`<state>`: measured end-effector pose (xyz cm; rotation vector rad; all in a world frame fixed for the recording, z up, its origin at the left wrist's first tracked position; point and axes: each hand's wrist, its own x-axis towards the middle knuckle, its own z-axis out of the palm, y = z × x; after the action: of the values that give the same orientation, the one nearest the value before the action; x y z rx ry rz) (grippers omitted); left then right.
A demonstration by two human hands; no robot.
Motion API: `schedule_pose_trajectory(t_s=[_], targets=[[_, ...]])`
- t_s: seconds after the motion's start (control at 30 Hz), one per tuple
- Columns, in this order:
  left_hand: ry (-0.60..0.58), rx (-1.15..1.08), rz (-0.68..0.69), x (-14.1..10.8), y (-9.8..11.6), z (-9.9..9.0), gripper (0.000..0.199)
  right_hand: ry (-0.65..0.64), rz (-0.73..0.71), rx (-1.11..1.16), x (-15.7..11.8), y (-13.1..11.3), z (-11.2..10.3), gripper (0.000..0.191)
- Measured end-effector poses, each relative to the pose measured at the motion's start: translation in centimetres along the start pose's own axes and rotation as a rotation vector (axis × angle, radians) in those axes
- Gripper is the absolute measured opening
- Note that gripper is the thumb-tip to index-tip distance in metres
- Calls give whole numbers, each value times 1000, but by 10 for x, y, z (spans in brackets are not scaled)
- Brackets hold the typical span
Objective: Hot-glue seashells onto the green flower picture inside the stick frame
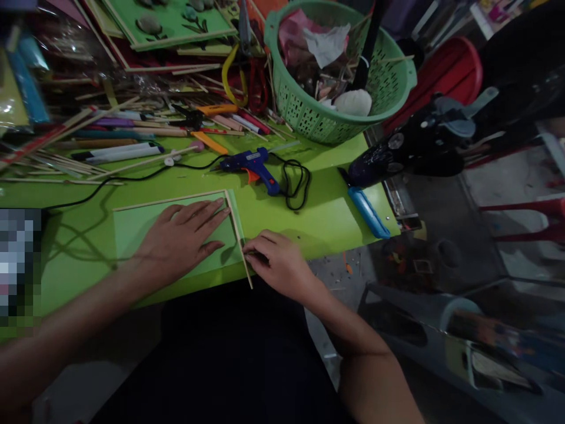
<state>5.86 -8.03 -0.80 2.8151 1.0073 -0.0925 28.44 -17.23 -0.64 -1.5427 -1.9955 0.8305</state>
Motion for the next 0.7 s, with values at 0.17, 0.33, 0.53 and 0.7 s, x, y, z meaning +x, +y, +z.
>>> schedule_pose_trajectory(t_s=[0.17,0.33,0.53,0.7], targets=[[-28,13,-17,1,3,-2,58,-8,12,-6,0,-2,-1,11],[-70,6,-17,1,6,-4,61,-21,20,-2,-3,2,0,12],[-3,4,9,-7,5,-2,61,-41,43,0,-5,8,1,11],[80,-10,2,-12,-3,-9,58,-19,46,-25,-3,9,-4,11]])
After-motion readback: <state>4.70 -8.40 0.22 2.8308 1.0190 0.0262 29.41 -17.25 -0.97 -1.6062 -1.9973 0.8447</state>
